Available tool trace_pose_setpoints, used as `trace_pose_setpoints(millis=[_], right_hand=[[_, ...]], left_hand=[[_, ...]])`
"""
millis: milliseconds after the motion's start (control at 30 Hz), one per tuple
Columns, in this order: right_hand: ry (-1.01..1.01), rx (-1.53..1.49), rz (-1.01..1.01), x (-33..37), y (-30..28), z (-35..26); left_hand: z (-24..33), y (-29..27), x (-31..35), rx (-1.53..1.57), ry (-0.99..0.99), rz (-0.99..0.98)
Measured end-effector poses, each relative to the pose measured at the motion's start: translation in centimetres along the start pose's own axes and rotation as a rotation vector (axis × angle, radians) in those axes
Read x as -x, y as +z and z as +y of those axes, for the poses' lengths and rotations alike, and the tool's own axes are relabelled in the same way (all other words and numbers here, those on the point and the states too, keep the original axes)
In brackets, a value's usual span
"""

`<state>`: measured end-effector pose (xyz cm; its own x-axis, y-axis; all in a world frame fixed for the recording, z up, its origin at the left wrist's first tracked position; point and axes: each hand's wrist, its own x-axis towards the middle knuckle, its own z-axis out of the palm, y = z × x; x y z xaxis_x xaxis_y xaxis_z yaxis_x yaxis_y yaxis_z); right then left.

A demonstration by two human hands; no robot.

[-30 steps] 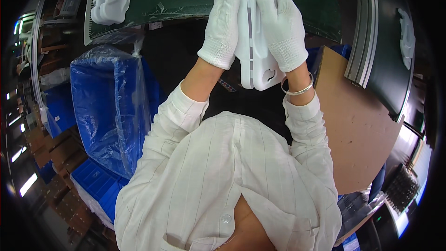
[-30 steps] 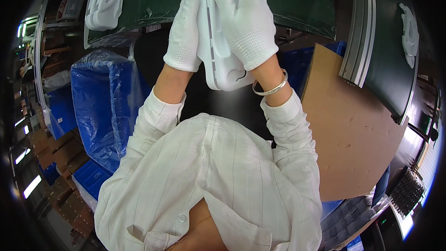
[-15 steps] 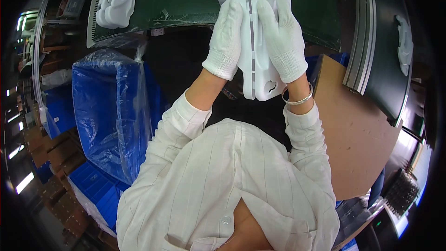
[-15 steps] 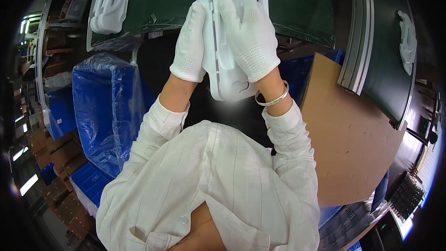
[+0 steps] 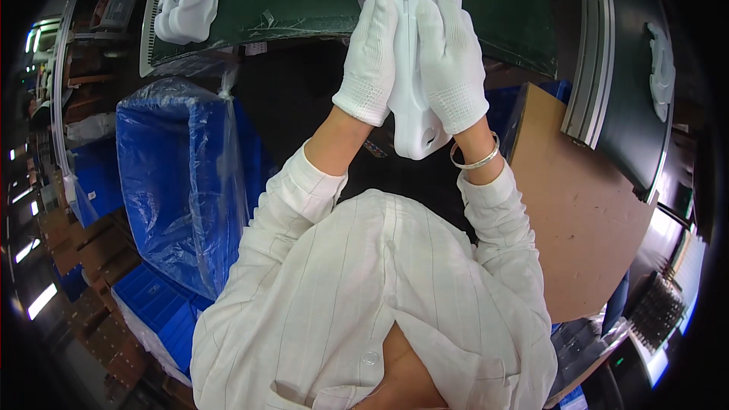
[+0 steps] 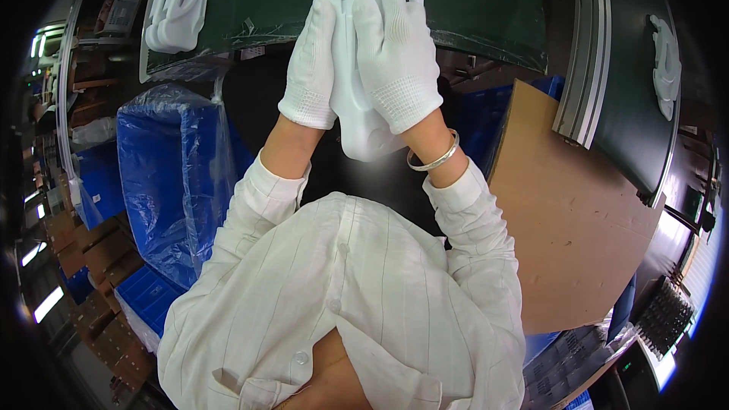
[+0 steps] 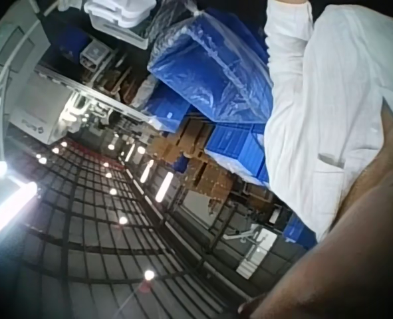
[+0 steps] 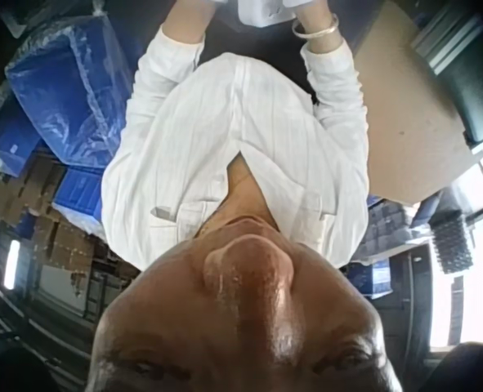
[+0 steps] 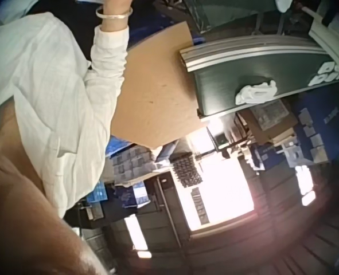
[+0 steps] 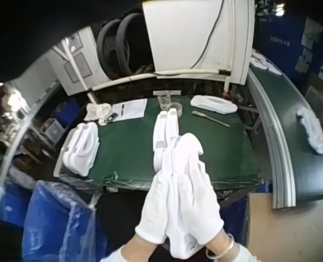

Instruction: Manually inspecting and sorting white plastic components at a factory workbench.

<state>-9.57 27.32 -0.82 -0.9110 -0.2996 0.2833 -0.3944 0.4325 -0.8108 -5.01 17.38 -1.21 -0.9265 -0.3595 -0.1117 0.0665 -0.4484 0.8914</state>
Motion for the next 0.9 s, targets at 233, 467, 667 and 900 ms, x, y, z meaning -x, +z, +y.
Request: trace_pose_setpoints(millis=[233,467,667,900], right_hand=[[-0.058,0.017,0.160,1.2,0.3,-0.7],[-0.348,0.281,0.291,0.9,-1.4,-0.3],[0.438,-0.423,-0.126,0.7,-3.2,2.4],[0.063,-0.372,0.069,0.3,-4.2,1.7]], left_hand=[[1.3,-0.1,0.4,-0.247,0.064,-0.144],[2.0,-1.3,0.5,-0.150,-0.068,-0.133],[1.5,-2.1,1.1,-0.041,-0.108,-0.177],[2.1,-2.8,1.0,-0.456,0.041,-0.156]])
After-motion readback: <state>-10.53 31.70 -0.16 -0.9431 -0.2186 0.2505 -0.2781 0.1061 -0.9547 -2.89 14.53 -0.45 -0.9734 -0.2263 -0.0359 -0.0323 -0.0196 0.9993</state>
